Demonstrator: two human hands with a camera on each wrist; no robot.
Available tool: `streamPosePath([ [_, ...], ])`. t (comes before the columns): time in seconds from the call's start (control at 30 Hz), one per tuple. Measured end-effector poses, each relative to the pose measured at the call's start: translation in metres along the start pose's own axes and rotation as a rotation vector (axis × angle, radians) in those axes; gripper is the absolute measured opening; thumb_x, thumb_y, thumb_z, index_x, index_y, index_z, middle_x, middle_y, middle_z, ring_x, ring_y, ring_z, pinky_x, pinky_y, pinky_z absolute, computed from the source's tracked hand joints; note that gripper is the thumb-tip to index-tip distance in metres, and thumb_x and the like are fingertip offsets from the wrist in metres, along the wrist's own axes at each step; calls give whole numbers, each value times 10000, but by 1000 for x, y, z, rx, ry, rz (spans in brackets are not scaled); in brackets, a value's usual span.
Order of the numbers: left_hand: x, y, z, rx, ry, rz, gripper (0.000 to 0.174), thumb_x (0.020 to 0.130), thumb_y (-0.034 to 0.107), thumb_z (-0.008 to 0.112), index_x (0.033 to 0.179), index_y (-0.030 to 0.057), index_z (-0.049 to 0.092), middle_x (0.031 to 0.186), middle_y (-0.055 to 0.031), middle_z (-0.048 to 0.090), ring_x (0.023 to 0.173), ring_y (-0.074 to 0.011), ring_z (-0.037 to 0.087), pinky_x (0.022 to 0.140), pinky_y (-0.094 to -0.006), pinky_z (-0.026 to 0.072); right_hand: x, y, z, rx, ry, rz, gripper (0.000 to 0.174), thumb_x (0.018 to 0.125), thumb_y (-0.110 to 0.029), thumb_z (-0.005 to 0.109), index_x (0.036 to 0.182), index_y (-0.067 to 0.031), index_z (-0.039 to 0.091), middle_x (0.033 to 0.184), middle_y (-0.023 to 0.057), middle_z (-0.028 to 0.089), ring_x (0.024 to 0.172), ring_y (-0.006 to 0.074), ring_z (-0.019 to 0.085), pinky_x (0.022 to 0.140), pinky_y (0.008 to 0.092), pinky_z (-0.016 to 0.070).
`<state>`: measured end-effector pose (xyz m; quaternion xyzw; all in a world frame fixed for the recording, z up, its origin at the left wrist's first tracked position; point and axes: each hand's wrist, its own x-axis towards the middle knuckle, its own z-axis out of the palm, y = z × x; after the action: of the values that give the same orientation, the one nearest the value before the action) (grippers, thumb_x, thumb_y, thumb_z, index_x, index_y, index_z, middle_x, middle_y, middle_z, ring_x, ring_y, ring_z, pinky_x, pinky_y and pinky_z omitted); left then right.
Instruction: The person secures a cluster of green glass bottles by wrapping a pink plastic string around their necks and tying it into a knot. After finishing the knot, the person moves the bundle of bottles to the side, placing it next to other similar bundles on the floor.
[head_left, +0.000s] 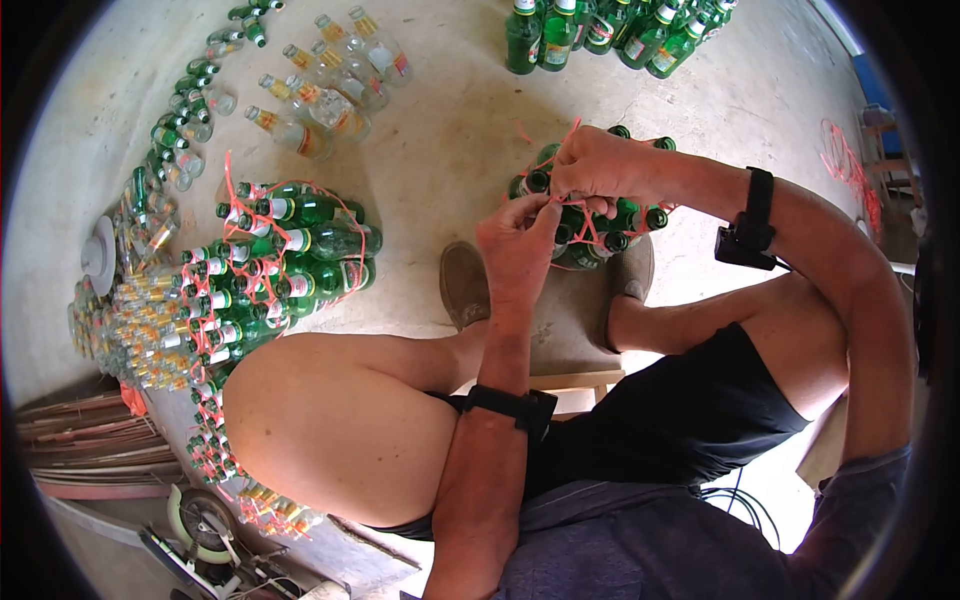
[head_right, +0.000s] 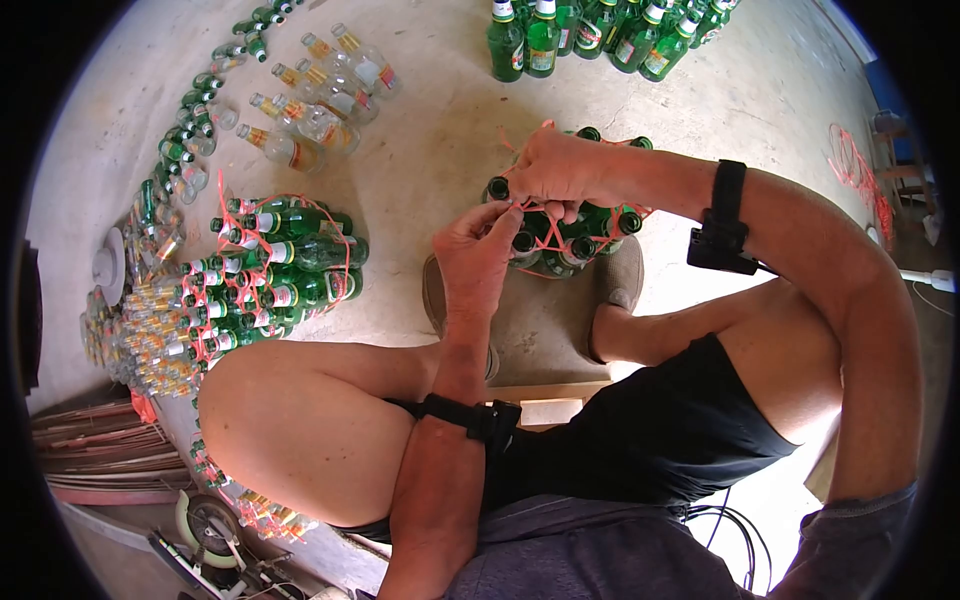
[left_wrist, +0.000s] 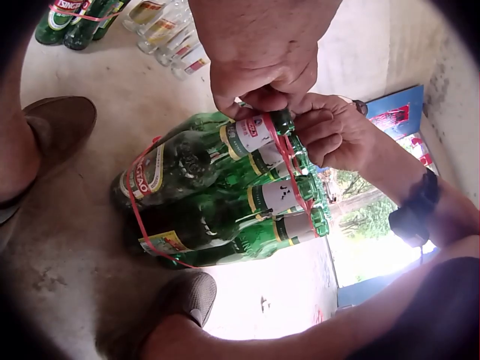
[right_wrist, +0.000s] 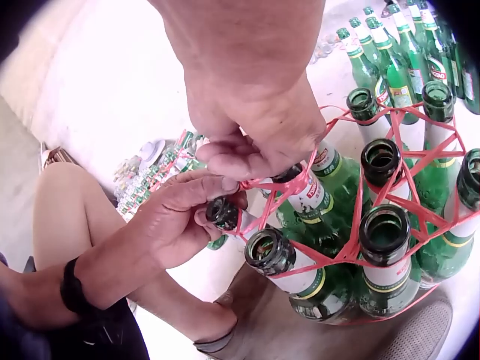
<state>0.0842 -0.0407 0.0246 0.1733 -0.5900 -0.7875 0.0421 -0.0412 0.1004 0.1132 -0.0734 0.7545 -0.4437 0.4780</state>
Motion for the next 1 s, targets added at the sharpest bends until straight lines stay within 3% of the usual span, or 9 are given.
streamPosePath([
  [0.17,-1,4,2,0,7,9,112,917,43,756,980,-48,773,758,33,685,666,-10,545,581,-216,444,-9,-9,-8,-198,9,-49,173,885,-157,656,816,1,677,618,30,610,472,122,580,418,272,476],
  [0.27,-1,2,1,11,-9,17,131,924,44,768,1026,-37,774,793,20,687,663,-21,566,562,-201,453,-10,-5,-6,-289,35,-191,89,873,-97,636,856,-24,685,618,27,610,495,119,589,444,303,477],
  [0.37,1,-6,-2,22,-16,38,139,928,42,772,1047,-32,774,812,13,691,668,-27,580,558,-192,459,-1,9,-9,-563,31,-578,86,874,-11,636,937,-44,683,637,21,573,555,125,579,522,323,454],
  [0.57,0,-2,2,-11,8,19,84,908,28,768,973,-24,778,762,56,664,682,4,514,587,-202,418,5,23,-8,-778,70,-798,118,823,-8,684,926,-67,681,719,136,638,669,349,656,592,426,493],
  [0.67,0,-3,1,-13,2,27,87,906,26,773,976,-25,778,761,58,661,681,4,510,586,-203,415,0,19,-7,-854,101,-806,85,834,-86,692,801,-54,621,659,154,616,662,378,652,617,464,506],
  [0.77,2,-6,-2,4,-25,41,122,916,34,782,1018,-31,774,798,28,683,673,-15,554,565,-196,439,3,21,-8,-853,103,-851,108,824,-85,682,761,-54,599,655,153,613,666,380,654,602,460,503],
  [0.87,4,-8,-2,-6,-33,41,143,922,42,786,1042,-35,773,820,11,696,674,-27,582,559,-192,455,3,21,-6,-797,114,-785,91,816,-57,661,741,-52,610,644,139,604,655,315,671,585,429,493],
  [1.0,2,-6,-2,-23,-26,13,150,924,47,788,1049,-34,773,831,6,702,690,-32,601,572,-190,477,2,19,-6,-589,44,-546,38,825,-7,641,843,-14,674,655,91,613,606,183,647,561,370,486],
])
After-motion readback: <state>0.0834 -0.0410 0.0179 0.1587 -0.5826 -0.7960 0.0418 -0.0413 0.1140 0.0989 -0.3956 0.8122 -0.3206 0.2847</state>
